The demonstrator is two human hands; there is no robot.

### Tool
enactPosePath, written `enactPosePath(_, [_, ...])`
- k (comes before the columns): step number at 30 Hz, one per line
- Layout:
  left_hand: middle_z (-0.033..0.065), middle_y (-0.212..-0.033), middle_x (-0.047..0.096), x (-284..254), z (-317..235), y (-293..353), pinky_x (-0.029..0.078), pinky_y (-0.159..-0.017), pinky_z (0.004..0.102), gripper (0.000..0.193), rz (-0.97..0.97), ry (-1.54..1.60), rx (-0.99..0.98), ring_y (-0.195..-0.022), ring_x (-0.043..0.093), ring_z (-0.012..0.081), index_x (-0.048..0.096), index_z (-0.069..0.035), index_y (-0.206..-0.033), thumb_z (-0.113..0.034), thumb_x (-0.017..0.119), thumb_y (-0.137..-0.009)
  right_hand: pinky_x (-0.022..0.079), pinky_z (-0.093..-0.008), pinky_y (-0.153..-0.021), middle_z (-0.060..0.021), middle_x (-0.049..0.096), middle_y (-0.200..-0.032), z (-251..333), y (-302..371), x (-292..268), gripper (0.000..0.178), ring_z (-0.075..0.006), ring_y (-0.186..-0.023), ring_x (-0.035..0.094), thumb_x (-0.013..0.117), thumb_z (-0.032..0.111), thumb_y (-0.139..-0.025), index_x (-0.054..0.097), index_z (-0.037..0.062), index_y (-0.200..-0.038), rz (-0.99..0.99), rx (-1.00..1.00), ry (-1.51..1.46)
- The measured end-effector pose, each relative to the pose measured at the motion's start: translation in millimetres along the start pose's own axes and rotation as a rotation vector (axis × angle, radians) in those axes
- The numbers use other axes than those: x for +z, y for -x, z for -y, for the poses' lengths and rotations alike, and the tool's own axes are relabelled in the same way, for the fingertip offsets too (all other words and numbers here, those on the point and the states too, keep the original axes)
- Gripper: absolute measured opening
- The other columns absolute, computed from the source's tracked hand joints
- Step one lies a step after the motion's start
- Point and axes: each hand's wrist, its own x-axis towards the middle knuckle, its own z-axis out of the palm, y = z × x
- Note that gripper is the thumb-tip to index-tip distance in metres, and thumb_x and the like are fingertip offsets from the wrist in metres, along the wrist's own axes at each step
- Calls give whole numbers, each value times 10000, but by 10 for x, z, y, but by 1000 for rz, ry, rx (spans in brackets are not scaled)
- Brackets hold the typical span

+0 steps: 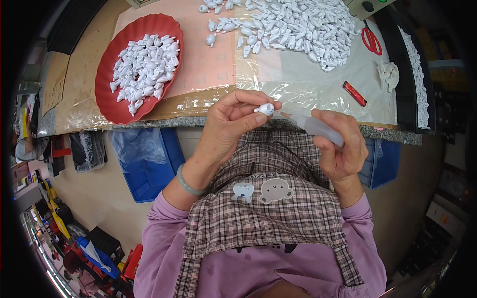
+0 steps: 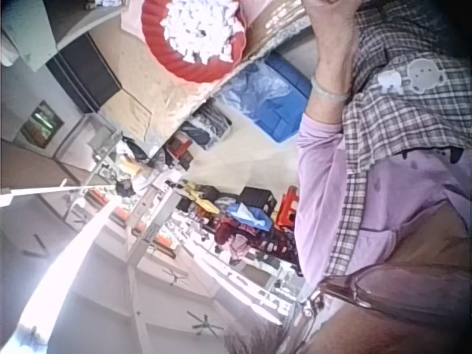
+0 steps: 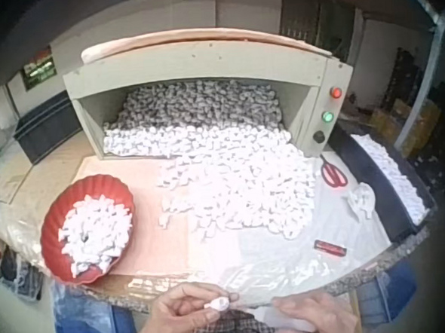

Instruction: Applying glue to small white plastic components and assembling them into larger units.

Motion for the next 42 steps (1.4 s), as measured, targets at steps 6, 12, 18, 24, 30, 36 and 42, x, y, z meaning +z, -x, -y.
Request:
enactPosePath(6, [140,-1086,610,1,-19,-7,517,-917,359,213,-4,4,-30,-1082,601,311,605,-6,-1011,26,652,-805,531,-299,-621,-152,673,-895,-62,8,39,376,-256,-743,658,684,182,-840,524,-9,-1122,-55,75,-99])
enactPosePath(12, [157,-1076,627,6,-85,-19,523,-905,308,237,-3,28,-77,-1074,608,295,592,6,-1083,-13,620,-848,525,-282,-651,-155,596,-1027,-176,65,138,331,-179,-757,626,621,86,-882,466,-16,-1157,-237,483,-608])
enactPosePath(18, [150,-1058,648,-55,-116,3,523,-877,269,223,-74,111,-90,-1050,624,255,588,20,-1091,-42,606,-877,538,-300,-750,-105,590,-986,-444,-47,166,359,-189,-829,636,643,7,-831,469,5,-1145,-223,823,-795])
enactPosePath(24, [160,-1041,632,-129,-137,39,550,-841,257,252,-98,151,-101,-1017,632,271,585,26,-1113,-63,606,-878,510,-268,-736,-72,613,-884,-642,-230,405,268,-155,-806,632,656,20,-816,518,13,-1046,-50,923,-952])
enactPosePath(30, [158,-1031,632,-215,-160,90,554,-827,258,264,-100,158,-104,-1002,636,268,580,27,-1128,-83,598,-889,476,-275,-733,-35,639,-858,-709,-581,788,175,-123,-798,602,709,84,-762,628,43,-912,186,554,-304])
enactPosePath(36, [158,-1043,624,-260,-176,124,551,-834,268,266,-124,174,-81,-975,637,255,583,21,-1131,-68,605,-881,484,-331,-724,-75,594,-864,-773,-784,1072,240,-260,-803,606,689,99,-767,674,101,-1007,255,302,9])
enactPosePath(42, [152,-1054,621,-314,-170,147,543,-847,265,274,-121,165,-68,-986,626,246,592,7,-1129,-51,622,-863,481,-365,-743,-78,543,-940,-861,-878,1067,260,-260,-843,587,693,88,-752,671,101,-1011,478,201,62])
